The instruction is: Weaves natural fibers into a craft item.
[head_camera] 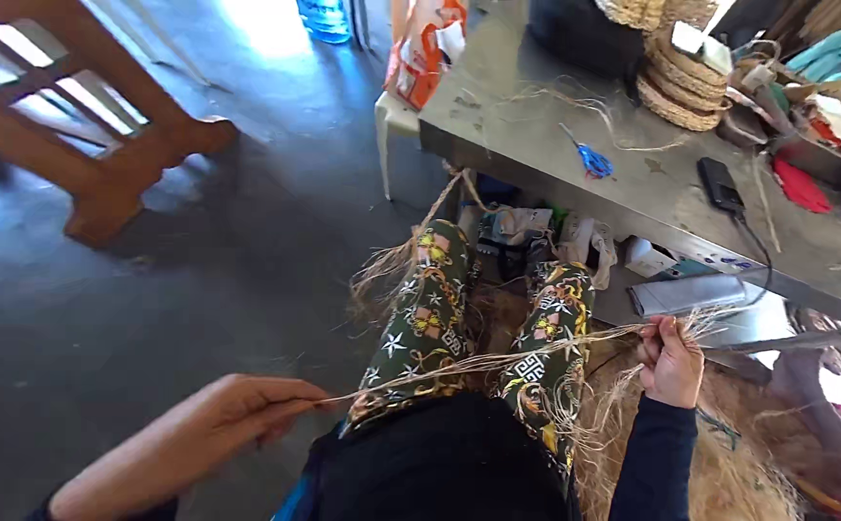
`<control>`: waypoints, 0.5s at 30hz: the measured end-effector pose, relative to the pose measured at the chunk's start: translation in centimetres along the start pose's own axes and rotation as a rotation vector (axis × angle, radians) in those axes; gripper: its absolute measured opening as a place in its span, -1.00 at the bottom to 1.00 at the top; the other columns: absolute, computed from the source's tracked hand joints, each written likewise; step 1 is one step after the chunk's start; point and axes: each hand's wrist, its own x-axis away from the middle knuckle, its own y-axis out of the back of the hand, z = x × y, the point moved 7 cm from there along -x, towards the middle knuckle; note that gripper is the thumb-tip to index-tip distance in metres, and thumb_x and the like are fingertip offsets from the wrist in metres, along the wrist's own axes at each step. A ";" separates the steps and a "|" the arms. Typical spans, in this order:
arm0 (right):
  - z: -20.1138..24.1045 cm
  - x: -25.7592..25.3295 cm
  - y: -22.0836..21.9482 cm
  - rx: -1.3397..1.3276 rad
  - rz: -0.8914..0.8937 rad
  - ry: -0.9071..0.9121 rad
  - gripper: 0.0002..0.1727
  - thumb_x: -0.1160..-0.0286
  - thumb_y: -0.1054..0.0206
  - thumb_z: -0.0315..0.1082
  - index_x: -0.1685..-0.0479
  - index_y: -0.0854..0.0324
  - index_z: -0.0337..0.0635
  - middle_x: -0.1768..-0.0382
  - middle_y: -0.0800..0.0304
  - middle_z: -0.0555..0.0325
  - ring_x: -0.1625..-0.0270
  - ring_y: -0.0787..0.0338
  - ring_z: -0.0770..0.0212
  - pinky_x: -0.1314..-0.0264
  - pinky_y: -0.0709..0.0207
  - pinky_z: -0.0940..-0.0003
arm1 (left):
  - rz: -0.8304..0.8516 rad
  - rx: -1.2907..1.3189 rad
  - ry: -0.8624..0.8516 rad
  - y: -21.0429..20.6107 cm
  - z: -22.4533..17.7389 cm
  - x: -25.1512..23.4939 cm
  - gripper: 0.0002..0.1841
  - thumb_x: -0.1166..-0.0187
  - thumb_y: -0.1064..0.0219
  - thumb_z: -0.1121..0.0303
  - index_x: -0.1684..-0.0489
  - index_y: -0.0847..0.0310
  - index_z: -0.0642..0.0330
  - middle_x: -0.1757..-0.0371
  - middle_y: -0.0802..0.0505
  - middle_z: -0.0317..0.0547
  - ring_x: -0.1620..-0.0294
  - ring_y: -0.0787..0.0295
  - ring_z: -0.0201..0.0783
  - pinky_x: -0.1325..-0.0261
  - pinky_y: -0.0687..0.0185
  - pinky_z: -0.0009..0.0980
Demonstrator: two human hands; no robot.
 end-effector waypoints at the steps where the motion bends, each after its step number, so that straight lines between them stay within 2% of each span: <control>1: -0.5 0.2 -0.6 0.009 0.015 -0.013 -0.60 -0.90 0.07 -0.40 0.24 -0.68 -0.23 0.66 -0.72 0.38 0.84 -0.32 0.61 0.84 -0.17 0.71 | -0.015 0.027 0.048 1.6 1.5 1.4 -0.74 -0.65 -0.21 0.29 0.00 -0.88 0.02 0.54 -0.72 -0.55 0.63 -0.49 -0.73 0.54 -0.42 -0.76; 4: -1.8 1.9 -3.2 0.066 0.093 -0.067 -0.62 -0.88 0.07 -0.42 0.23 -0.67 -0.23 0.65 -0.73 0.40 0.83 -0.32 0.62 0.82 -0.16 0.70 | -0.051 0.066 0.365 5.7 6.5 5.2 -0.68 -0.54 -0.11 0.65 0.06 -0.84 0.28 0.61 -0.71 -0.42 0.68 -0.48 -0.61 0.57 -0.37 -0.69; 5: -2.3 2.8 -4.2 0.090 0.133 -0.081 -0.63 -0.86 0.07 -0.44 0.22 -0.66 -0.24 0.64 -0.73 0.40 0.81 -0.33 0.63 0.80 -0.18 0.71 | -0.105 -0.038 0.492 7.3 8.9 6.5 -0.71 -0.55 -0.15 0.71 0.13 -0.85 0.32 0.64 -0.71 -0.28 0.71 -0.49 -0.47 0.61 -0.37 -0.58; 6: -2.9 3.8 -5.1 0.104 0.165 -0.098 -0.64 -0.85 0.05 -0.46 0.22 -0.68 -0.27 0.63 -0.74 0.39 0.80 -0.34 0.63 0.79 -0.19 0.70 | -0.131 -0.254 0.640 8.9 11.5 7.7 -0.81 -0.61 -0.28 0.65 0.18 -0.87 0.32 0.60 -0.74 -0.07 0.65 -0.57 -0.24 0.54 -0.47 -0.36; 7: -3.4 4.7 -6.0 0.112 0.194 -0.114 -0.65 -0.84 0.02 -0.47 0.22 -0.70 -0.28 0.62 -0.77 0.37 0.79 -0.36 0.64 0.78 -0.20 0.71 | -0.146 -0.478 0.833 10.3 14.0 8.9 -0.87 -0.64 -0.36 0.53 0.16 -0.86 0.38 0.39 -0.82 0.23 0.38 -0.74 0.10 0.22 -0.63 0.03; 8: -3.9 5.7 -6.8 0.109 0.219 -0.129 -0.66 -0.82 0.00 -0.49 0.22 -0.72 -0.29 0.61 -0.79 0.35 0.78 -0.39 0.64 0.77 -0.22 0.71 | -0.223 -0.627 0.997 11.3 15.3 10.0 -0.81 -0.63 -0.39 0.45 0.05 -0.81 0.44 0.12 -0.85 0.44 0.02 -0.81 0.35 -0.15 -0.63 0.29; 9: -4.3 6.6 -7.6 0.093 0.241 -0.145 -0.67 -0.80 -0.03 -0.50 0.23 -0.74 -0.32 0.61 -0.79 0.32 0.78 -0.39 0.63 0.76 -0.21 0.71 | -0.372 -0.674 1.069 11.7 14.6 10.3 -0.72 -0.62 -0.39 0.43 -0.12 -0.73 0.48 -0.13 -0.79 0.54 -0.26 -0.71 0.47 -0.43 -0.42 0.40; 10: -4.6 7.4 -8.3 0.067 0.263 -0.155 -0.68 -0.78 -0.06 -0.53 0.25 -0.75 -0.33 0.62 -0.79 0.30 0.78 -0.39 0.64 0.77 -0.21 0.72 | -0.530 -0.658 0.973 11.8 12.2 9.3 -0.68 -0.64 -0.36 0.46 -0.25 -0.69 0.48 -0.23 -0.75 0.57 -0.37 -0.63 0.52 -0.52 -0.31 0.42; 11: -4.9 8.2 -9.0 0.047 0.286 -0.164 -0.69 -0.76 -0.07 -0.54 0.25 -0.75 -0.33 0.64 -0.77 0.31 0.78 -0.39 0.64 0.77 -0.21 0.72 | -0.653 -0.608 0.789 11.4 8.7 7.6 -0.67 -0.68 -0.31 0.50 -0.31 -0.66 0.51 -0.27 -0.72 0.59 -0.40 -0.60 0.53 -0.53 -0.28 0.42; 12: -5.0 8.9 -9.5 0.031 0.308 -0.170 -0.69 -0.75 -0.08 -0.54 0.26 -0.77 -0.33 0.65 -0.75 0.31 0.78 -0.39 0.64 0.76 -0.22 0.71 | -0.727 -0.565 0.564 10.3 4.6 5.4 -0.69 -0.72 -0.26 0.51 -0.29 -0.65 0.55 -0.27 -0.71 0.60 -0.38 -0.60 0.51 -0.51 -0.30 0.39; 13: -5.0 9.4 -10.0 0.016 0.331 -0.171 -0.68 -0.73 -0.08 -0.55 0.26 -0.79 -0.32 0.67 -0.73 0.33 0.78 -0.38 0.64 0.76 -0.22 0.71 | -0.785 -0.544 0.287 8.6 0.6 2.8 -0.71 -0.72 -0.25 0.49 -0.18 -0.70 0.58 -0.20 -0.75 0.58 -0.29 -0.67 0.48 -0.41 -0.42 0.36; 14: -4.9 9.8 -10.5 -0.004 0.353 -0.173 -0.68 -0.72 -0.09 -0.55 0.25 -0.80 -0.32 0.68 -0.71 0.34 0.78 -0.38 0.64 0.76 -0.23 0.72 | -0.812 -0.539 0.028 6.3 -2.3 0.2 -0.68 -0.67 -0.25 0.35 -0.05 -0.77 0.49 -0.10 -0.82 0.39 -0.15 -0.79 0.27 -0.25 -0.61 0.22; 15: -4.7 10.3 -10.9 -0.021 0.373 -0.171 -0.68 -0.72 -0.10 -0.54 0.25 -0.81 -0.31 0.70 -0.68 0.35 0.78 -0.37 0.64 0.75 -0.23 0.72 | -0.775 -0.465 -0.141 3.4 -5.1 -2.7 -0.67 -0.63 -0.28 0.27 0.01 -0.82 0.39 -0.06 -0.87 0.22 -0.08 -0.85 0.06 -0.17 -0.72 0.06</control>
